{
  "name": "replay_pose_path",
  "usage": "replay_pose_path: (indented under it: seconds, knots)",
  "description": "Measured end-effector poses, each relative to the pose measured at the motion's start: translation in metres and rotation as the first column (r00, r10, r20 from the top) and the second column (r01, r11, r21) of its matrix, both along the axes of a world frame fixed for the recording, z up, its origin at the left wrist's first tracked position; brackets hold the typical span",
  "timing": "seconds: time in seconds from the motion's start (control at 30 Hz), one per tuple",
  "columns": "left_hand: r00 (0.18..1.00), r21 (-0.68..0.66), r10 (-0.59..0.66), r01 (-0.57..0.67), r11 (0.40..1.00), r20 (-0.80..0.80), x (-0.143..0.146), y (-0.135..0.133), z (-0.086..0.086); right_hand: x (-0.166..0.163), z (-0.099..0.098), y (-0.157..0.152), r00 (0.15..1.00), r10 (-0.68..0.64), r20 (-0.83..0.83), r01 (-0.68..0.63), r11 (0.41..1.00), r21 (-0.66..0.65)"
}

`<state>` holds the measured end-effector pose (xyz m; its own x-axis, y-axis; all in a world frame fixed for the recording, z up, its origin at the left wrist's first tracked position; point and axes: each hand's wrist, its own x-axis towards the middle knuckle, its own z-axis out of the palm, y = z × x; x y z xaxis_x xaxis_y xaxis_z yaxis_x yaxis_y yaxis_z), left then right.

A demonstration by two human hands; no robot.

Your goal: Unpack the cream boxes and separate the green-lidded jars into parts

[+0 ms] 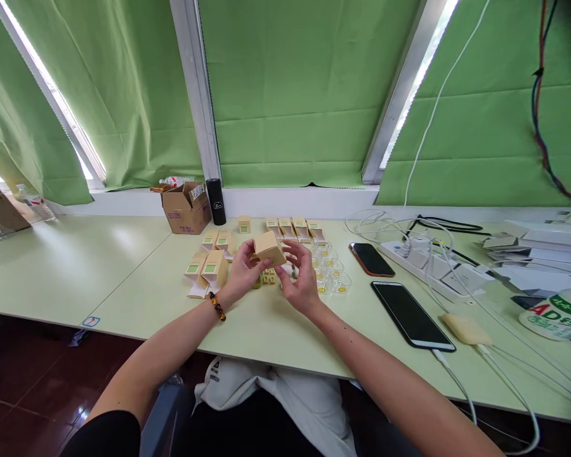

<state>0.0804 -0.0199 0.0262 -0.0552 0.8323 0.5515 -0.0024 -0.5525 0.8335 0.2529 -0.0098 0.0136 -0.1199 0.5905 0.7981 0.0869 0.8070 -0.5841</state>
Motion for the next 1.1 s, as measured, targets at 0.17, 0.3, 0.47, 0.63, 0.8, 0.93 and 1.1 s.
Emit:
replay_pose_path:
  seconds: [0.17, 0.3, 0.47, 0.63, 0.8, 0.93, 1.1]
  knots:
    - [0.824, 0.456, 0.479, -0.315, 0.832, -0.303, -0.006, -0.005, 0.001, 0.003, 0.005, 0.000, 0.998, -0.052, -0.044, 0.054, 0.998, 0.034]
    - [0.667, 0.663, 0.630, -0.266, 0.700, -0.398, -0.009, -0.010, 0.002, 0.007, 0.008, 0.002, 0.996, -0.074, -0.045, 0.077, 0.994, 0.071]
    - [0.537, 0.761, 0.729, -0.225, 0.609, -0.424, -0.010, -0.012, -0.001, 0.009, 0.007, 0.003, 0.990, -0.122, 0.065, 0.110, 0.980, 0.165]
    - [0.495, 0.826, 0.772, -0.173, 0.537, -0.399, -0.012, -0.009, -0.003, 0.009, 0.003, 0.003, 0.981, -0.139, 0.136, 0.108, 0.971, 0.213]
    - [0.476, 0.812, 0.764, -0.160, 0.562, -0.435, -0.015, -0.006, -0.006, 0.012, 0.004, 0.004, 0.978, -0.124, 0.170, 0.083, 0.970, 0.227]
    - [0.453, 0.815, 0.773, -0.151, 0.559, -0.445, -0.014, -0.007, -0.007, 0.015, 0.011, 0.004, 0.967, -0.127, 0.223, 0.072, 0.969, 0.237]
    - [0.438, 0.806, 0.767, -0.144, 0.575, -0.469, -0.014, -0.006, -0.005, 0.017, 0.028, 0.003, 0.912, -0.130, 0.388, 0.047, 0.975, 0.215]
